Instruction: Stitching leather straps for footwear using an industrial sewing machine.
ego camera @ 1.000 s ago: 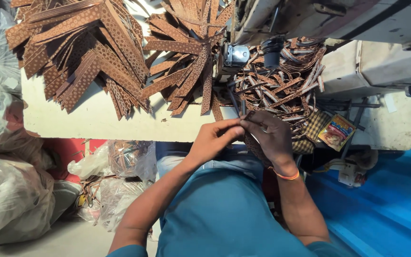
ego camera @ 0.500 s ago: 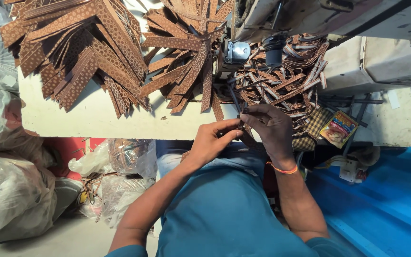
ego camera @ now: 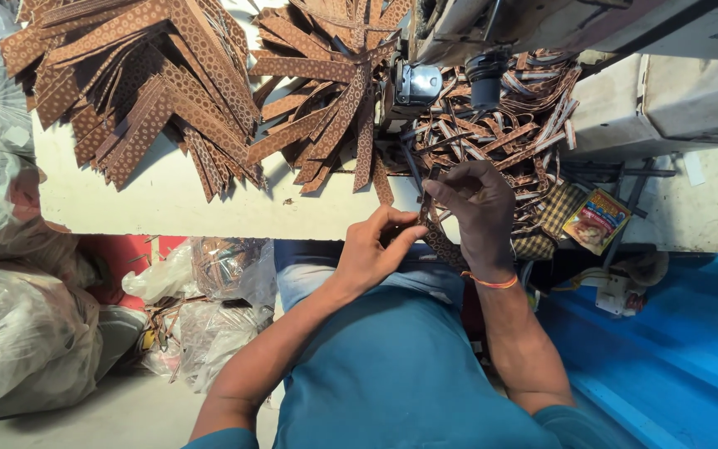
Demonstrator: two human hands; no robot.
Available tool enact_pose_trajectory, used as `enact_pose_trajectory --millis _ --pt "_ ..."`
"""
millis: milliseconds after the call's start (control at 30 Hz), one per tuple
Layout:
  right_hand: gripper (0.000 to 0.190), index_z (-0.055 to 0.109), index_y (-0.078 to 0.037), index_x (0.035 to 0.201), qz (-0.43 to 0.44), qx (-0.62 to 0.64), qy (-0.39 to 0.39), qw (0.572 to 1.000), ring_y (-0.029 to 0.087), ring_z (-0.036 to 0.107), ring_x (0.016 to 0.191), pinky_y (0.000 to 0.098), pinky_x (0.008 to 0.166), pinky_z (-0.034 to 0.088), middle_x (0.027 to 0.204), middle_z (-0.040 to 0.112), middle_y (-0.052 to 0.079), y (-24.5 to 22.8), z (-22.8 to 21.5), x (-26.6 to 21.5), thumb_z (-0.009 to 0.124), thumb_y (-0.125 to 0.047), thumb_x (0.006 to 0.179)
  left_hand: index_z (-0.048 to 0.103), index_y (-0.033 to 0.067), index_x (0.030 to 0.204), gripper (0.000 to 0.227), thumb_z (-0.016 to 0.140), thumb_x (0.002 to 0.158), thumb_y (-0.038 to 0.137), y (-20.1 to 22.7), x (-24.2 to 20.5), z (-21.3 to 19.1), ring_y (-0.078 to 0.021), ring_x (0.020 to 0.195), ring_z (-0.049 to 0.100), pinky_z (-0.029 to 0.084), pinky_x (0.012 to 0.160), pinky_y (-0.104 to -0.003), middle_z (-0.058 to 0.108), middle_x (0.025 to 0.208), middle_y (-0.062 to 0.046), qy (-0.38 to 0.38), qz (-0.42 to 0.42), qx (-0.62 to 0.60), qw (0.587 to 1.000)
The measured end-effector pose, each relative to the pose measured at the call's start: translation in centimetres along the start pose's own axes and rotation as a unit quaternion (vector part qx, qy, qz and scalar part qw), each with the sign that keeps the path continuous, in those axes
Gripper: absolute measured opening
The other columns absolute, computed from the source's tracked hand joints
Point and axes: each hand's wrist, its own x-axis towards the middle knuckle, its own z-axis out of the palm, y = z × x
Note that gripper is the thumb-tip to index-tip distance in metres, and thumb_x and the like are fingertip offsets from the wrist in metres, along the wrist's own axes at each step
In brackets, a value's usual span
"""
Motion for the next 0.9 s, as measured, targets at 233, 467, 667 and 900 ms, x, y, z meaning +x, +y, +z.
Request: enact_pose_trajectory --millis 233,467,667,900 --pt "0.026 0.063 -0.006 0.098 -0.002 0.008 0.001 1.0 0.008 0.067 0.084 0.0239 0.078 0.057 0.09 0.07 0.003 0.1 0.0 0.0 0.082 0.007 0.086 0.07 -0.0004 0.107 0.023 0.08 0.093 0.015 0.1 -0.1 0.0 -0.0059 0.075 0.068 0.054 0.065 -0.023 0.077 0.089 -0.008 -0.014 -0.012 0.005 1.0" --pt "0.026 0.062 -0.005 0.098 -0.007 0.024 0.012 1.0 0.009 0.068 0.085 0.0247 0.08 0.058 0.091 0.07 0.004 0.8 0.0 0.2 0.082 0.007 0.087 0.07 -0.001 0.108 0.021 0.078 0.095 0.013 -0.2 0.1 0.2 -0.0037 0.079 0.067 0.055 0.068 -0.022 0.077 0.091 -0.006 -0.014 -0.041 -0.036 0.998" --pt "0.03 0.059 -0.006 0.124 0.079 0.02 -0.04 0.996 0.011 0.072 0.087 0.0258 0.078 0.059 0.096 0.075 0.006 -1.6 0.2 -0.5 0.07 -0.009 0.096 0.071 -0.0026 0.108 0.019 0.079 0.096 0.01 0.5 2.3 -1.1 -0.0031 0.071 0.053 0.044 0.061 -0.024 0.067 0.08 -0.001 -0.011 -0.116 -0.081 0.99" --pt "0.048 0.06 -0.004 0.134 -0.019 -0.216 -0.093 0.972 0.011 0.07 0.093 0.0273 0.082 0.058 0.105 0.073 0.005 -2.0 1.1 -3.3 0.079 -0.012 0.09 0.068 -0.0006 0.106 0.02 0.078 0.095 0.012 3.0 5.3 -3.5 -0.0058 0.079 0.062 0.053 0.064 -0.023 0.065 0.099 -0.005 0.009 0.057 0.009 0.998"
